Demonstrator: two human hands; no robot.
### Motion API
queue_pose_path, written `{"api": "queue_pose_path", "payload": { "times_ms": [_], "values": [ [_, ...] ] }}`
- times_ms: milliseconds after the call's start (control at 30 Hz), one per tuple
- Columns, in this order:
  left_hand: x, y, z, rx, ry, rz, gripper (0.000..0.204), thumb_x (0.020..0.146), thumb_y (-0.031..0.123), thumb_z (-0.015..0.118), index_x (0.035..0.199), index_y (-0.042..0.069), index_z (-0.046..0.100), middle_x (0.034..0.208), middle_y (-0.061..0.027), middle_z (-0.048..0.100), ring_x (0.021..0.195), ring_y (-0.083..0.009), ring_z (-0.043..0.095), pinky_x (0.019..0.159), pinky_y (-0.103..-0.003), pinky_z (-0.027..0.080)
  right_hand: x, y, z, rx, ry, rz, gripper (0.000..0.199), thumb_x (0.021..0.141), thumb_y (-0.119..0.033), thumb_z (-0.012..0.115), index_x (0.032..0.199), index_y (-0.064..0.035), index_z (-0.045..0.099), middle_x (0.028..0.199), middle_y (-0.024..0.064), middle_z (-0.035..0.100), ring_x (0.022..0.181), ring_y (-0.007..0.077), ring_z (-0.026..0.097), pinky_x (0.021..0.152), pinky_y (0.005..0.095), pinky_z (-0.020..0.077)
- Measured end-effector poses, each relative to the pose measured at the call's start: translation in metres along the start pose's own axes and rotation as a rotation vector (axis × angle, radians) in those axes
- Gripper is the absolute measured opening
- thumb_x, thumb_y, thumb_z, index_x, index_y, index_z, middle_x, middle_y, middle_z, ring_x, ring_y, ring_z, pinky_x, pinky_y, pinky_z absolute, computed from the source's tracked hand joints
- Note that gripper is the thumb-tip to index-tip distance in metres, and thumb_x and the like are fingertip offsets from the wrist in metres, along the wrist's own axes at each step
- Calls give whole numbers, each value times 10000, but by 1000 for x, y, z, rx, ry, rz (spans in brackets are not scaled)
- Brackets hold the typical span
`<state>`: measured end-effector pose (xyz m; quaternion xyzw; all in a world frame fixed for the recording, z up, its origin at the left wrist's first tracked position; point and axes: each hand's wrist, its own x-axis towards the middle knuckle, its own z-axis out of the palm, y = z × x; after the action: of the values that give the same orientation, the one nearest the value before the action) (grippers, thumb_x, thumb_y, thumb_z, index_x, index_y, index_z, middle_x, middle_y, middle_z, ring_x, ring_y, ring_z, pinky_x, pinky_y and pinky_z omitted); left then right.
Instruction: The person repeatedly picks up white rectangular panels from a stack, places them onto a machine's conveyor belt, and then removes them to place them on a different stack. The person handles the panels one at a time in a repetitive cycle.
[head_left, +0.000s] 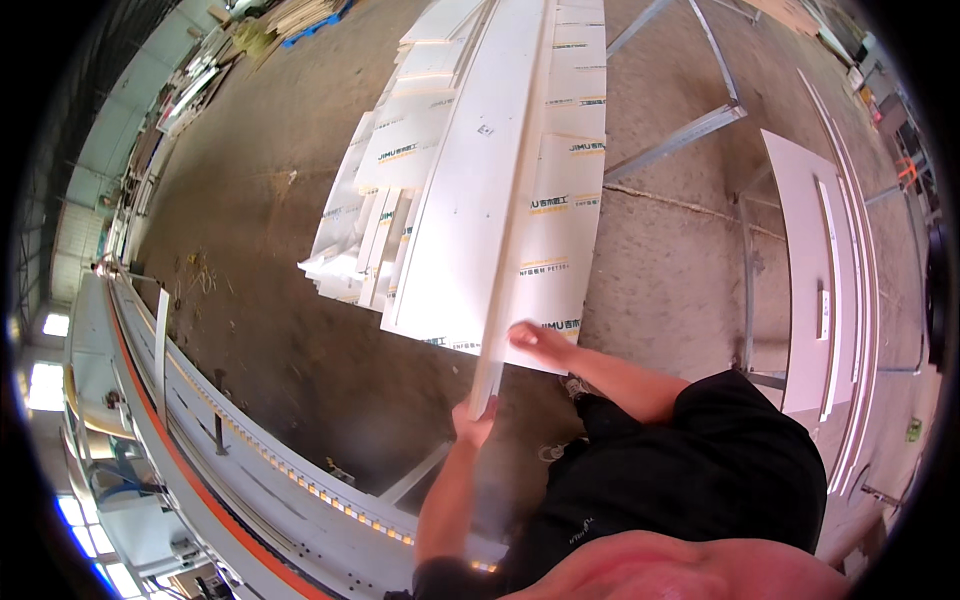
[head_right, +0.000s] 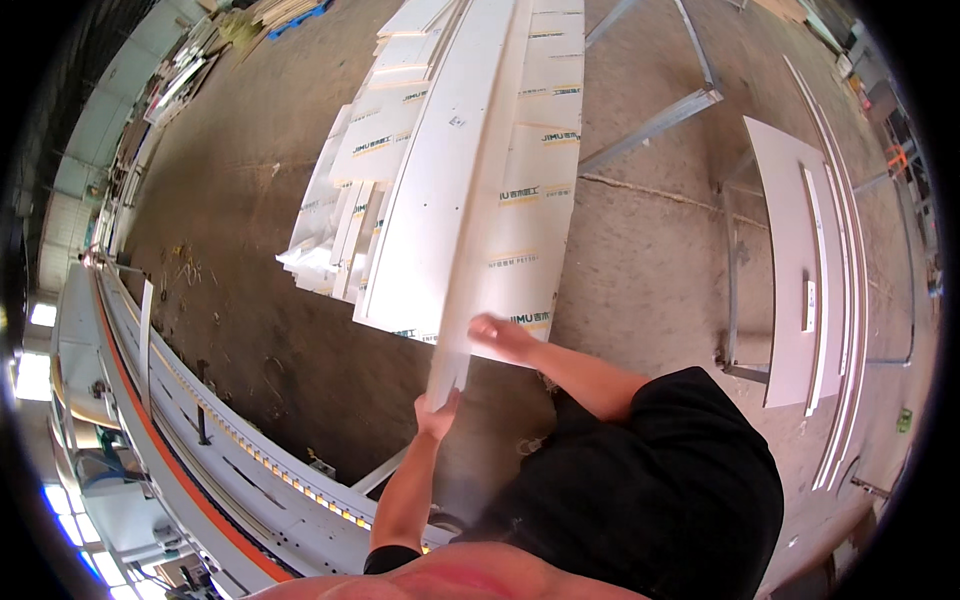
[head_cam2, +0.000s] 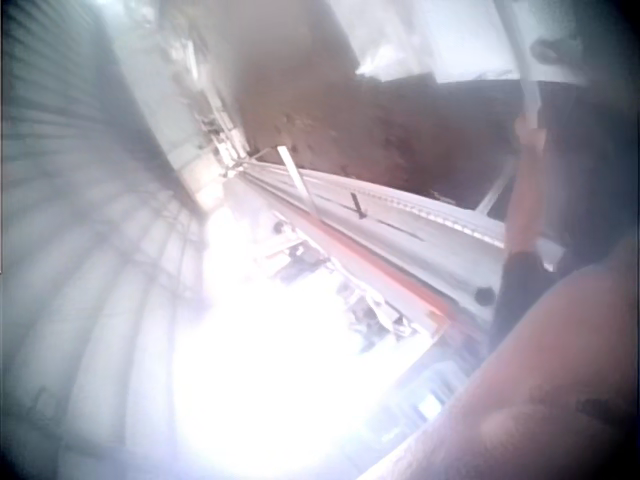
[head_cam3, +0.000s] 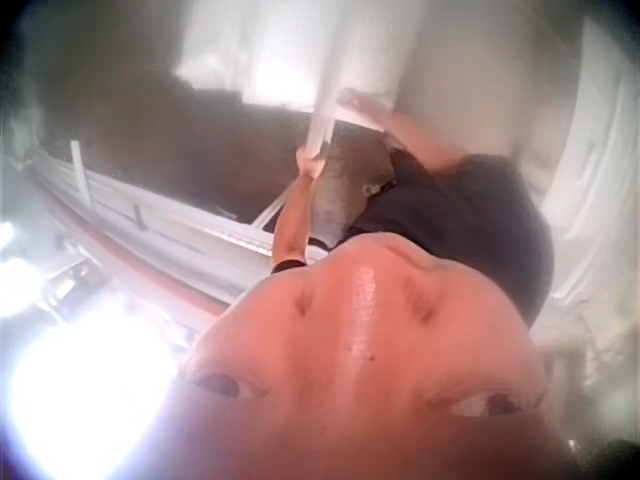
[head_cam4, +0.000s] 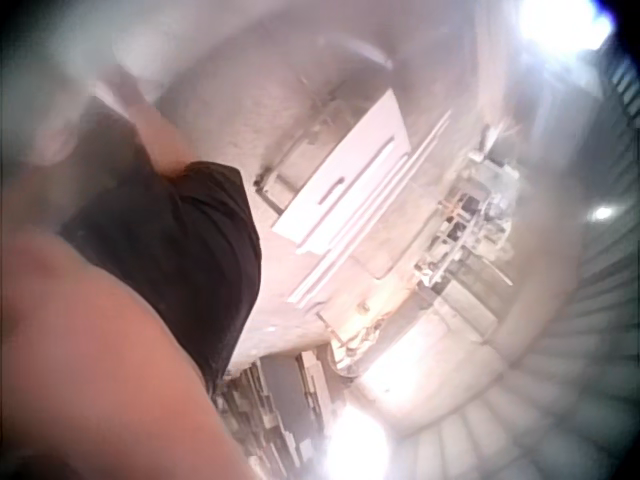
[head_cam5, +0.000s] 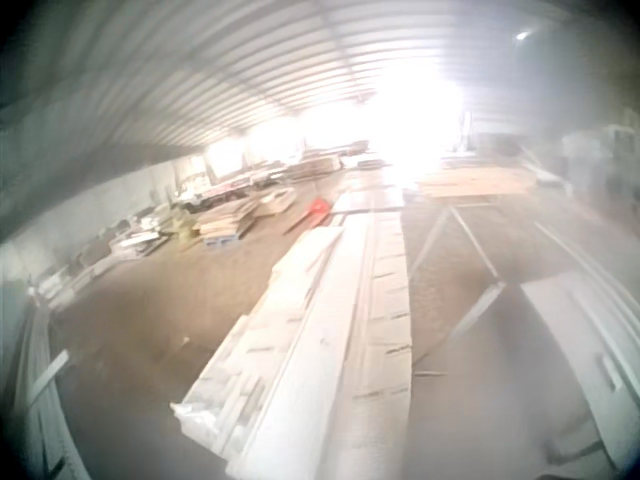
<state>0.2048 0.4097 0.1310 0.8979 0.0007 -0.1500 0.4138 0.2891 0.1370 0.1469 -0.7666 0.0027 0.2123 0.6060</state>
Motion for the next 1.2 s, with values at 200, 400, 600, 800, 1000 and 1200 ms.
{"api": "queue_pose_path", "payload": {
  "times_ms": [200, 400, 600, 800, 1000, 1200],
  "values": [
    [-8, 68, -28, -647, 21, -3, 354, 885, -5, 731, 1231, -6, 656, 1155, -93, 696, 1069, -181, 668, 813, -367, 586, 65, 81, -67, 215, 485, 395, 1032, 818, -692, 735, 1482, 25, 403, 1242, 205, 620, 1025, 243, 653, 915, 377, 538],
    [-31, 15, 0, -1298, -156, -408, 359, 962, 38, 635, 1317, 69, 590, 1210, -97, 673, 1064, -242, 689, 788, -431, 607, 25, 24, -72, 414, 460, 301, 749, 881, -586, 720, 1249, 51, 581, 1169, 179, 681, 1007, 240, 671, 819, 393, 543],
    [-63, 57, 60, -1508, 139, -621, 306, 1036, 110, 585, 1341, 118, 573, 1202, -47, 673, 994, -221, 682, 736, -375, 572, 0, 46, -81, 188, 534, 332, 551, 915, -491, 727, 1110, 22, 675, 922, 109, 718, 773, 201, 663, 709, 388, 536],
    [-99, 39, 55, -1456, 396, -517, 331, 1028, 101, 600, 1354, 50, 578, 1227, -64, 662, 1071, -224, 658, 886, -404, 567, -28, 37, -48, 239, 279, 405, 534, 929, -484, 727, 1153, -8, 634, 1012, 96, 703, 839, 193, 683, 680, 369, 560],
    [-175, 21, -29, -1406, 739, -569, 170, 988, 124, 665, 1098, -6, 658, 1021, -76, 703, 938, -200, 678, 816, -347, 561, -71, -23, 7, 127, -155, 433, 528, 933, -546, 698, 1151, -69, 635, 1072, 83, 722, 914, 178, 714, 689, 347, 575],
    [-334, -57, -62, -1308, 987, -581, 128, 968, 143, 709, 898, 46, 662, 844, -28, 682, 720, -126, 635, 613, -279, 493, -51, 15, 3, 397, 50, 491, 527, 937, -582, 638, 1176, -112, 656, 1040, 37, 705, 961, 190, 678, 765, 383, 563]
  ]
}}
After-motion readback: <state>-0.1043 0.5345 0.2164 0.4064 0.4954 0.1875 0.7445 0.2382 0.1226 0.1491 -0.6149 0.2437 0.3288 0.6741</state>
